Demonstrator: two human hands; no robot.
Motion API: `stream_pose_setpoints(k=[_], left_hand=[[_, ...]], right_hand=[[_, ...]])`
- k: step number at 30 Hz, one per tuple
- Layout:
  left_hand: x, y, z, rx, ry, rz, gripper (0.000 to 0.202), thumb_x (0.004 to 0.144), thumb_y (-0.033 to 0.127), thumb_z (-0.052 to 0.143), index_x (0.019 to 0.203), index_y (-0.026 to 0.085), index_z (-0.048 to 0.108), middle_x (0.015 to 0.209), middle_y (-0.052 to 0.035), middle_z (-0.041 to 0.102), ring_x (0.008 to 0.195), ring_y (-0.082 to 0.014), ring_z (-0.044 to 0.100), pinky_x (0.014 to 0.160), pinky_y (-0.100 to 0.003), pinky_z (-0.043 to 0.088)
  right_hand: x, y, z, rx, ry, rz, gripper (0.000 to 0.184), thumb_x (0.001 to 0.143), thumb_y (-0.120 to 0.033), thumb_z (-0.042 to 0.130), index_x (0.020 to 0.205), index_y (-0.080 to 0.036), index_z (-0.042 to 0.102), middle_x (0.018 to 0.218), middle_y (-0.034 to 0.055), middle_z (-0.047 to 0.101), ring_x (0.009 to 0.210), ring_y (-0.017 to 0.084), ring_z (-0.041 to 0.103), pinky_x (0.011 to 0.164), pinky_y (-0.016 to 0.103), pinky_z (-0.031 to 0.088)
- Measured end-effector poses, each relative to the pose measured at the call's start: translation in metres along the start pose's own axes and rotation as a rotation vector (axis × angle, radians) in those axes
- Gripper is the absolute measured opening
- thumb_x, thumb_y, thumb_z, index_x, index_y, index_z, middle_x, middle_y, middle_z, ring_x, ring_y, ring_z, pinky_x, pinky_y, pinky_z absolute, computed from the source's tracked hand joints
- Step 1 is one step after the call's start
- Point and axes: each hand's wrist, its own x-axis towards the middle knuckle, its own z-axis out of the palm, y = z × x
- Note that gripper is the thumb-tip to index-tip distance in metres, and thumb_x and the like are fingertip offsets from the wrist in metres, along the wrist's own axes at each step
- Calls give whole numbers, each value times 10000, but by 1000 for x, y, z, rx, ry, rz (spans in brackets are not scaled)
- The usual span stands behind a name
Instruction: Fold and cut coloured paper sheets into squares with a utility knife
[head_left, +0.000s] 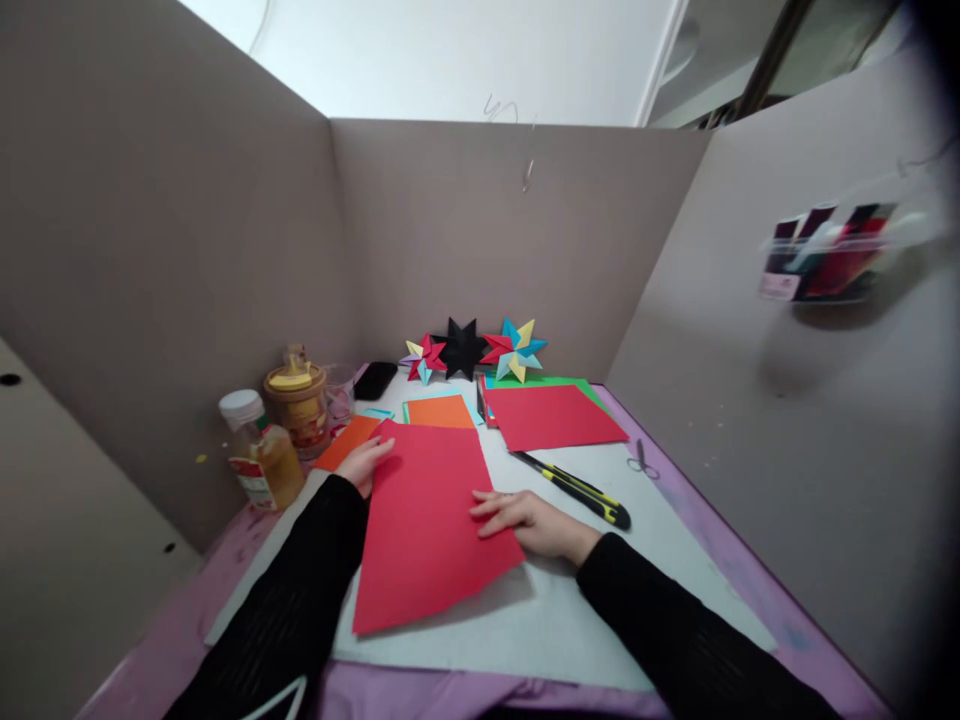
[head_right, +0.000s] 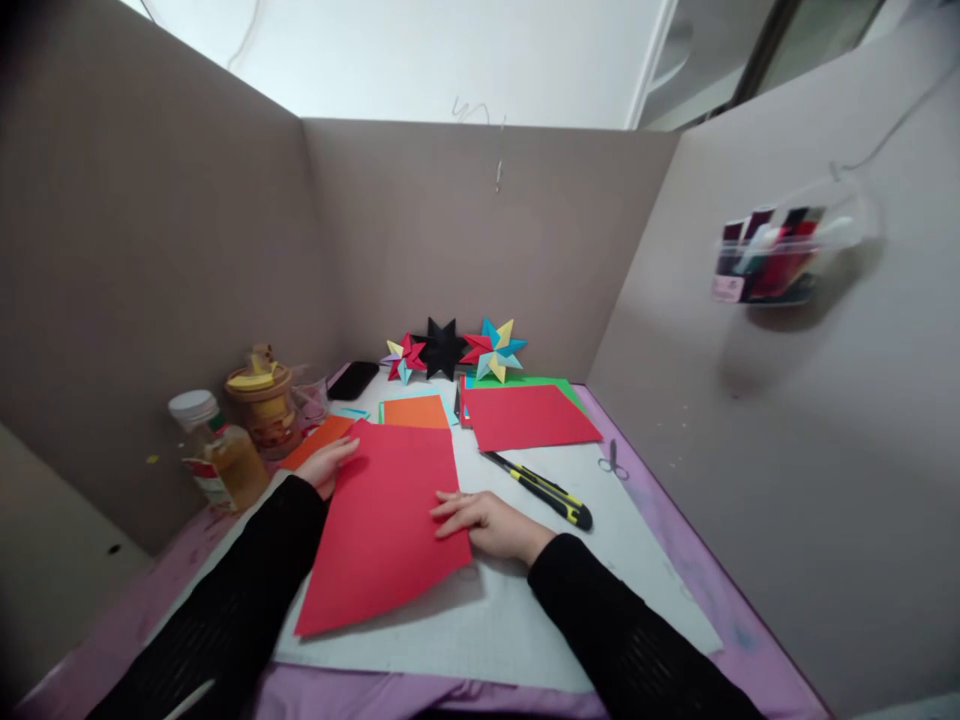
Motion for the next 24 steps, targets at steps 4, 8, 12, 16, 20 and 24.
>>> stream_pose_setpoints(k=[4,8,12,16,20,24], left_hand=[[0,-9,7,92,48,136,326,608,67,699,907,131,583,776,-86,696,708,-236,676,680,-350,533],[-7,-4,13,127,25,252,349,626,81,693,952,134,582,806,-65,704,758,-231,673,682,-325,534],[-15,2,20,185,-57,321,414,634,87,690,1037,127,598,816,-43,709,836,-267,656,682,-312,531],[-15,3,23,229,-31,335,363,633,84,691,991,102,634,808,-58,709,865,-273,641,702,-316,521],[-15,2,29,151,16,383,360,663,231,712,990,99,638,870,-100,698,914,-261,624,765,-313,500],[-21,-1,35,8,-97,394,648,702,554,600,1211,163,512,1106,-141,623,1002,-268,589,819,-361,480]], right_hand=[[-3,1,0,75,62,78,222,786,-248,567,964,-245,699,1036,60,673,1041,223,585,941,421,420],[5,9,4,185,444,258,251,789,-368,561,875,-176,697,845,67,693,773,208,629,746,369,499],[21,10,1,251,834,218,264,766,-409,580,838,-173,672,1030,86,620,945,218,573,807,329,466],[33,6,2,351,874,200,247,718,-391,626,835,-173,634,1068,77,571,995,206,533,809,286,447],[33,7,7,396,841,268,223,734,-385,606,724,-180,517,695,-8,542,651,141,506,596,248,419],[27,8,4,56,1049,302,333,735,-367,596,587,-205,345,563,-64,349,535,98,329,497,222,283]])
